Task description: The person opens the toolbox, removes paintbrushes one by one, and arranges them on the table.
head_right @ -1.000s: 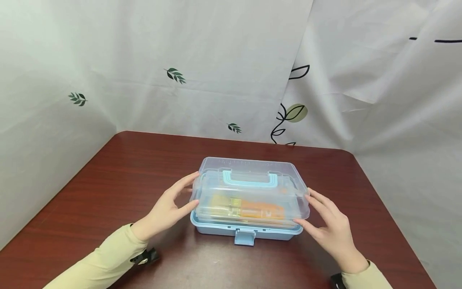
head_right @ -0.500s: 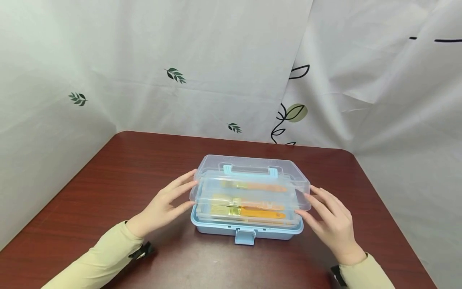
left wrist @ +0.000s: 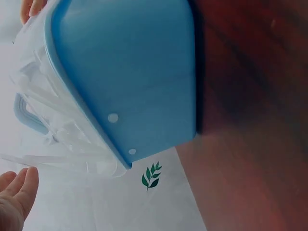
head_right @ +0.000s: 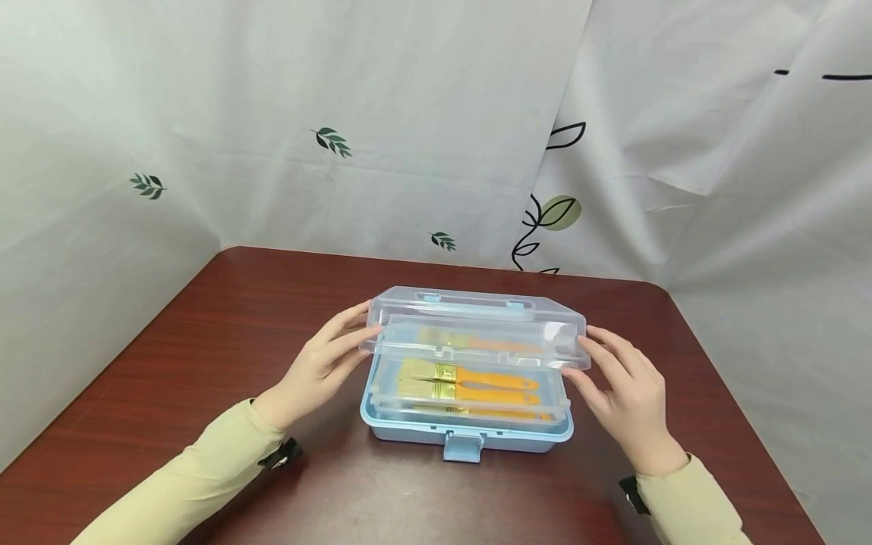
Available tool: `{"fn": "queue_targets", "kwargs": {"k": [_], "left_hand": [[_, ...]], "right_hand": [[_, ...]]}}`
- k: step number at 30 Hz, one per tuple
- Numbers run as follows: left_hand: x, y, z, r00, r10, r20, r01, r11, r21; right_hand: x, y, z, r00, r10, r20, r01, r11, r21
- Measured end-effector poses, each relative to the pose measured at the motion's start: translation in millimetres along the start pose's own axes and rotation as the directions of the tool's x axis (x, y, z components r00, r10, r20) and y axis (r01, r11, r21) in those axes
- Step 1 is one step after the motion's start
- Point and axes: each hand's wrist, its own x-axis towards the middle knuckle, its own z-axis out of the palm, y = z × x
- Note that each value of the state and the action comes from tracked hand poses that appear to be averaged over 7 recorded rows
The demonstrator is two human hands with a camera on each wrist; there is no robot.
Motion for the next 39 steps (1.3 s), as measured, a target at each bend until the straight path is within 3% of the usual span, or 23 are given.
{"fn": "queue_targets", "kwargs": {"k": [10, 15, 20, 27, 30, 35, 39], "left_hand": [[20.1, -8.9, -3.0, 1.000, 0.006, -0.012, -0.005, 0.997, 0.073], [33.3, -13.7, -6.8, 0.999, -0.042, 0.013, 0.040, 0.994, 0.102], [44.8, -19.2, -10.4, 0.993, -0.117, 0.024, 0.114, 0.988, 0.103], [52.9, -27.2, -14.6, 0.966, -0.242, 0.086, 0.246, 0.969, -0.036], [52.9, -31.1, -15.3, 0.950, -0.294, 0.102, 0.306, 0.942, -0.136], [52.7, -38.4, -14.2, 0.938, -0.334, 0.092, 0.346, 0.897, -0.275], [51.5, -44.4, -12.6, 0.917, -0.389, 0.091, 0.396, 0.856, -0.333]], "right_hand": [[15, 10, 2.5, 0.997, 0.043, 0.069, -0.042, 0.999, -0.013], [21, 21, 6.2, 0.988, 0.099, 0.122, -0.099, 0.995, -0.013], [30, 28, 13.9, 0.970, 0.197, 0.140, -0.205, 0.978, 0.043], [40, 31, 20.7, 0.944, 0.294, 0.150, -0.304, 0.952, 0.046], [43, 32, 21.4, 0.929, 0.329, 0.169, -0.340, 0.940, 0.037], [48, 36, 23.4, 0.899, 0.389, 0.202, -0.405, 0.913, 0.049], [51, 40, 26.3, 0.881, 0.419, 0.219, -0.440, 0.897, 0.052]]}}
